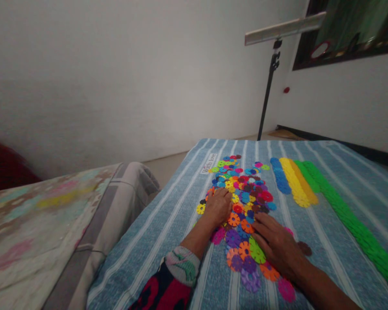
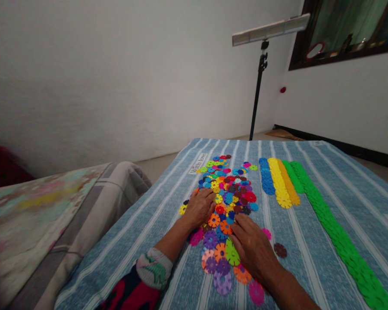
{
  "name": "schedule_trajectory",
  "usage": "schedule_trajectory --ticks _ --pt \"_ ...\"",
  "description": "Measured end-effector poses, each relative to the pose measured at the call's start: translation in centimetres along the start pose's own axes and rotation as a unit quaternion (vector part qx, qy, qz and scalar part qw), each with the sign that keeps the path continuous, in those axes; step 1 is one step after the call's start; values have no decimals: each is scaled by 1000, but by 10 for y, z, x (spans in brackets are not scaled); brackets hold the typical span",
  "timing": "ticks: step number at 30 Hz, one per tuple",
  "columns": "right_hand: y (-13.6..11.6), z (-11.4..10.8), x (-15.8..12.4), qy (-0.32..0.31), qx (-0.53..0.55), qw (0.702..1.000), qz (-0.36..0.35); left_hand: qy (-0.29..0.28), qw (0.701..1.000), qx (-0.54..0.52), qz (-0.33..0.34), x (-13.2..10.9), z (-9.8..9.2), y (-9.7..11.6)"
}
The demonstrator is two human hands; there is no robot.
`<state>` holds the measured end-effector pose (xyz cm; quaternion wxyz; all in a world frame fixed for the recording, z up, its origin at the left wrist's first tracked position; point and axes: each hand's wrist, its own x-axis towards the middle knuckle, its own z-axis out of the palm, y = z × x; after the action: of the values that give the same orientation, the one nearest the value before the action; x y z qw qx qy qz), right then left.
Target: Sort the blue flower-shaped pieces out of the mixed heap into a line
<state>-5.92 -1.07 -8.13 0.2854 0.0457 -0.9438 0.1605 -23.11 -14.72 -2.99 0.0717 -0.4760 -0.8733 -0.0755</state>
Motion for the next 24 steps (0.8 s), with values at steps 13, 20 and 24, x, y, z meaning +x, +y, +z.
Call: schedule_trajectory --ticks 13,20,24 --pt "-18 -13 4 -52 12 997 -59 8 996 35 -78 1 -4 -1" --pt "-17 -13 8 -84 -11 995 -42 8 993 37 -112 3 -8 -4" --pt "-11 -16 9 -73 -26 997 -24 -1 991 51 -125 3 -12 -6"
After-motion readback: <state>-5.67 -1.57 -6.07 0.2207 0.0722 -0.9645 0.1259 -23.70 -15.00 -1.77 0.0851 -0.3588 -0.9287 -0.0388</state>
